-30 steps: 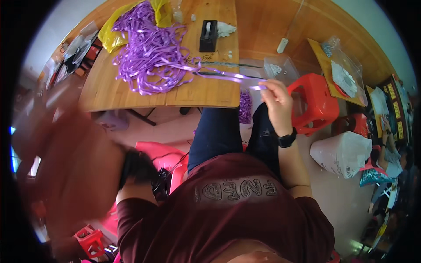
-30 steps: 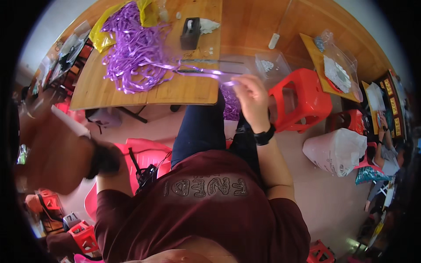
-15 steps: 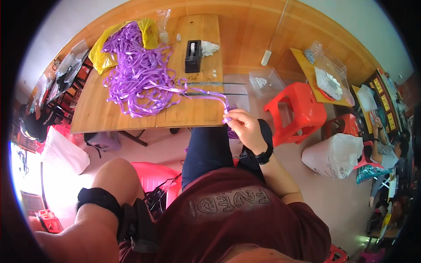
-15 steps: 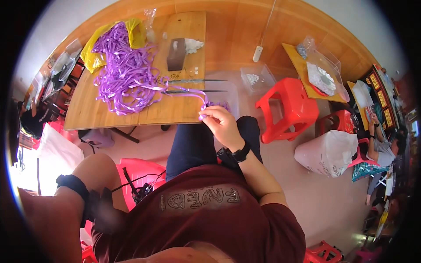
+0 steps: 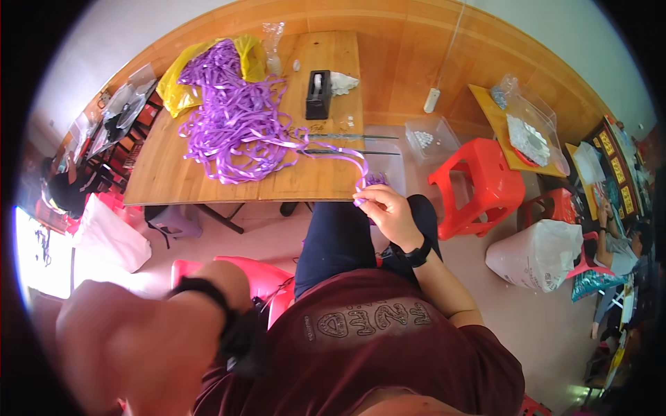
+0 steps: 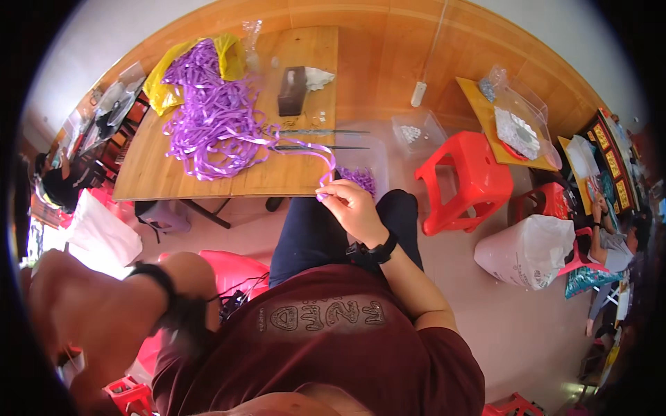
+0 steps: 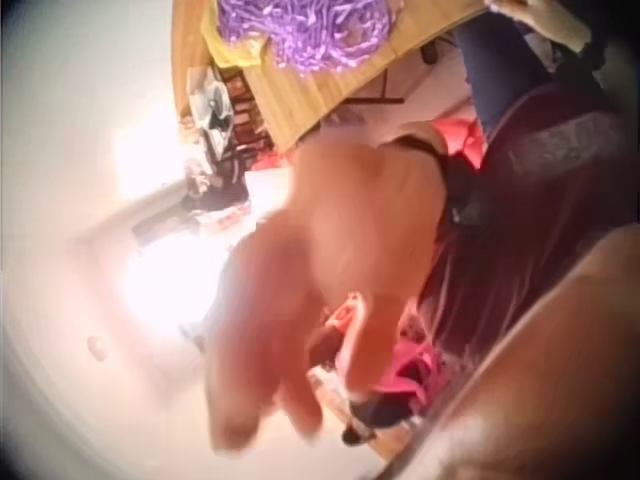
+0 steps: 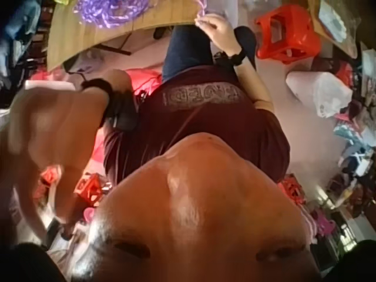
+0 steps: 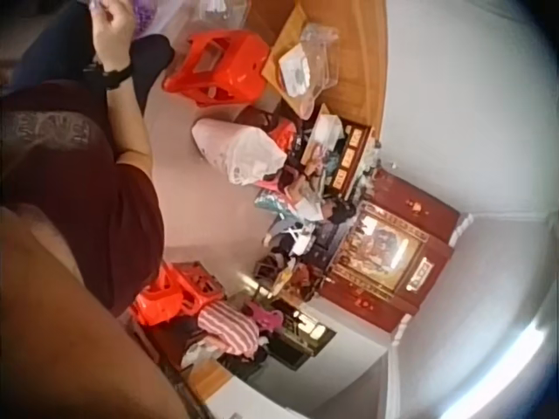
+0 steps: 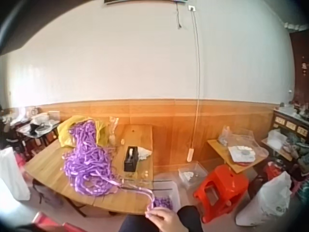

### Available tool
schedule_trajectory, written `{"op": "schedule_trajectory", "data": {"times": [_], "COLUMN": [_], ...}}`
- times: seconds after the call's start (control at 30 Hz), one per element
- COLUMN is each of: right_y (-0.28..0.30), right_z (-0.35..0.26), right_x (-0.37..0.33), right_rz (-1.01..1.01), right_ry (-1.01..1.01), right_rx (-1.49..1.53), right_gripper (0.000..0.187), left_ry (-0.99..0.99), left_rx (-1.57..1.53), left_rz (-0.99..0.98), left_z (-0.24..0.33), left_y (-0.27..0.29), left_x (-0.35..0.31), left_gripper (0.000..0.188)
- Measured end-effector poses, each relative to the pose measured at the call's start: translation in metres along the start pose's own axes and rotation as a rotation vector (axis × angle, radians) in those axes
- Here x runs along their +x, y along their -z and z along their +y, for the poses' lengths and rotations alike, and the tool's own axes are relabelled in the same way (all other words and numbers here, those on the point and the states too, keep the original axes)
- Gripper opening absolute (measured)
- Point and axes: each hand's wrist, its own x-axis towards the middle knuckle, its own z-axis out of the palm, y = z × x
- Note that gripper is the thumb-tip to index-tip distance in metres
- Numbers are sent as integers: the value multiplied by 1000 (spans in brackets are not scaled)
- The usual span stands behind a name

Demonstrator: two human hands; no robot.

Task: The recorder measures, folds, and bundles purple ribbons at a factory workbench.

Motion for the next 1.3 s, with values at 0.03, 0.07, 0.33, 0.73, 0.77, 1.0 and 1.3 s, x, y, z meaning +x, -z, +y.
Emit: {"op": "schedule_trajectory", "data": {"times": [0.03, 0.07, 0.33, 0.73, 0.77, 1.0, 1.3], "right_y": [-2, 2, -17, -12, -14, 32, 50], "right_z": [0, 2, 8, 5, 2, 26, 4], "right_x": [-1, -1, -10, -8, -4, 11, 10], "right_rz": [6, 58, 19, 3, 4, 221, 308], "right_ry": [-58, -110, -138, -193, -150, -61, -148], "right_rx": [53, 42, 52, 69, 34, 225, 155], "right_gripper": [15, 13, 15, 17, 17, 21, 20], "left_ry": [-2, 180, 692, 262, 224, 833, 992], "left_rx": [10, -172, -402, -405, -428, -131, 1266], "left_rz": [-13, -98, -464, -597, -598, -645, -690], "left_z": [-11, -49, -125, -158, -166, -161, -219], "left_y": [0, 5, -67, -148, -154, -12, 219], "left_x": [-4, -21, -95, -181, -194, -149, -187], "left_gripper": [15, 19, 30, 31, 32, 28, 29]}}
